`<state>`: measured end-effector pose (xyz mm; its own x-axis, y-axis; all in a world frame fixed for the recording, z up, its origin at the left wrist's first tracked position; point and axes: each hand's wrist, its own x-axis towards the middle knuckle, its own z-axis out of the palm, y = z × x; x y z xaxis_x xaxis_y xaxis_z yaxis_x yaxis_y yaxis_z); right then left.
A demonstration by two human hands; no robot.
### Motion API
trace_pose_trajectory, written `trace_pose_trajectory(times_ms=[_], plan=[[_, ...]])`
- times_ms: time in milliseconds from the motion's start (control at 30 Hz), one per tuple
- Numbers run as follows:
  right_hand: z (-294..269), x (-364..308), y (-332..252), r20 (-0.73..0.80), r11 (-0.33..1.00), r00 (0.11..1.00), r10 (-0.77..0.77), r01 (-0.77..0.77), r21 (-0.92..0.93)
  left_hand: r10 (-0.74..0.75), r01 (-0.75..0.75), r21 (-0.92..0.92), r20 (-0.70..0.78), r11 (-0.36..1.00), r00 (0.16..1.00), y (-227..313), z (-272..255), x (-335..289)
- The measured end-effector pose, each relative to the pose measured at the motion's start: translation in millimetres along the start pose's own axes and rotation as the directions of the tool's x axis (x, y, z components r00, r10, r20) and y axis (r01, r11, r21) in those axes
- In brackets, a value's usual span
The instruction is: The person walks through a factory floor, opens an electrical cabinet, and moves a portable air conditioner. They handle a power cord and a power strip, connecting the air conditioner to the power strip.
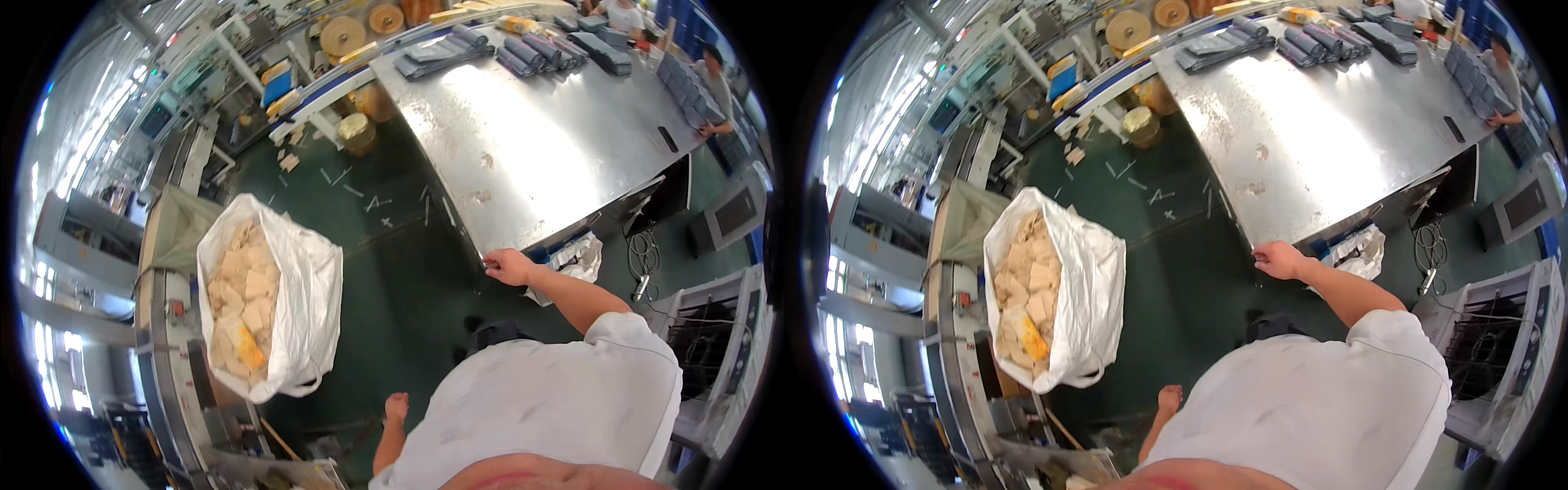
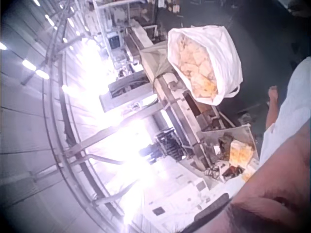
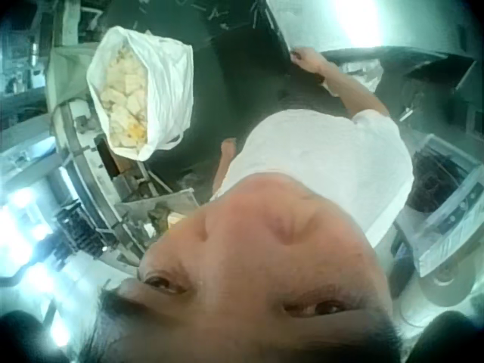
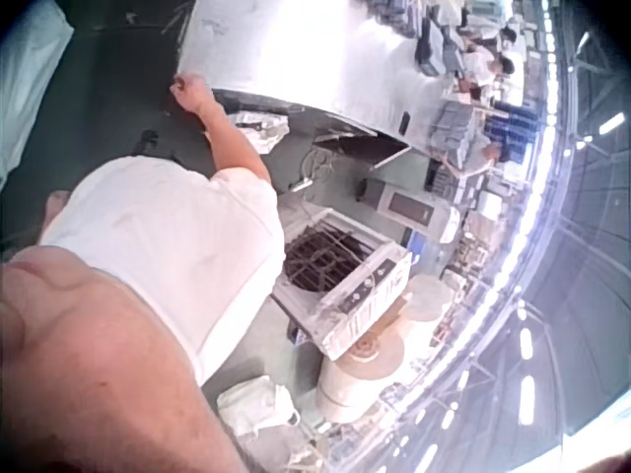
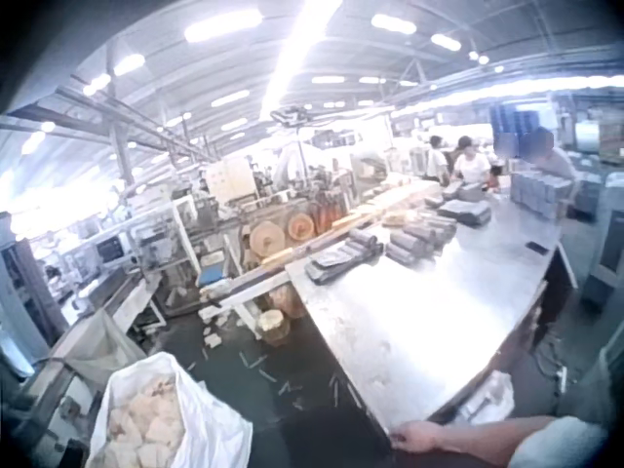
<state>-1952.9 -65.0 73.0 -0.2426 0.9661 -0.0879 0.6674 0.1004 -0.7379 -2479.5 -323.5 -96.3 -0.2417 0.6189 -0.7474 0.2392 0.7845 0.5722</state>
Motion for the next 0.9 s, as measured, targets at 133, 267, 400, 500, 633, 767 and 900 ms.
trace_pose_trajectory(times_ms=[133, 267, 400, 500, 633, 767, 900], plan=[[10, 71, 12, -0.195, 0.988, 0.977, -0.084, 0.106, 0.109, 0.096, -0.120, -0.280, -0.096, 0.953, 0.991, 19, 8, 52], [8, 58, 31, -0.494, 0.979, 0.866, -0.069, 0.153, 0.132, 0.131, -0.124, -0.180, 0.028, 0.976, 0.991, 46, 28, 78], [-22, -87, 93, -0.591, 0.989, 0.794, 0.143, -0.129, 0.065, 0.153, -0.300, 0.413, 0.352, 0.860, 0.924, 96, 42, 91], [-31, -262, 168, -0.751, 0.741, 0.368, 0.548, -0.630, 0.233, 0.056, -0.263, 0.537, 0.370, 0.801, 0.927, 128, 52, 108], [-17, -534, 248, -0.592, -0.083, -0.506, 0.627, -0.799, 0.596, 0.008, -0.177, 0.582, 0.282, 0.793, 0.960, 163, 90, 131], [12, -773, 282, -0.660, -0.443, -0.381, 0.647, -0.893, 0.081, 0.133, -0.311, 0.591, 0.325, 0.745, 0.936, 188, 178, 112], [35, -855, 323, -0.593, -0.338, -0.329, 0.735, -0.936, 0.100, 0.170, -0.434, 0.645, 0.430, 0.629, 0.887, 197, 298, 57]])
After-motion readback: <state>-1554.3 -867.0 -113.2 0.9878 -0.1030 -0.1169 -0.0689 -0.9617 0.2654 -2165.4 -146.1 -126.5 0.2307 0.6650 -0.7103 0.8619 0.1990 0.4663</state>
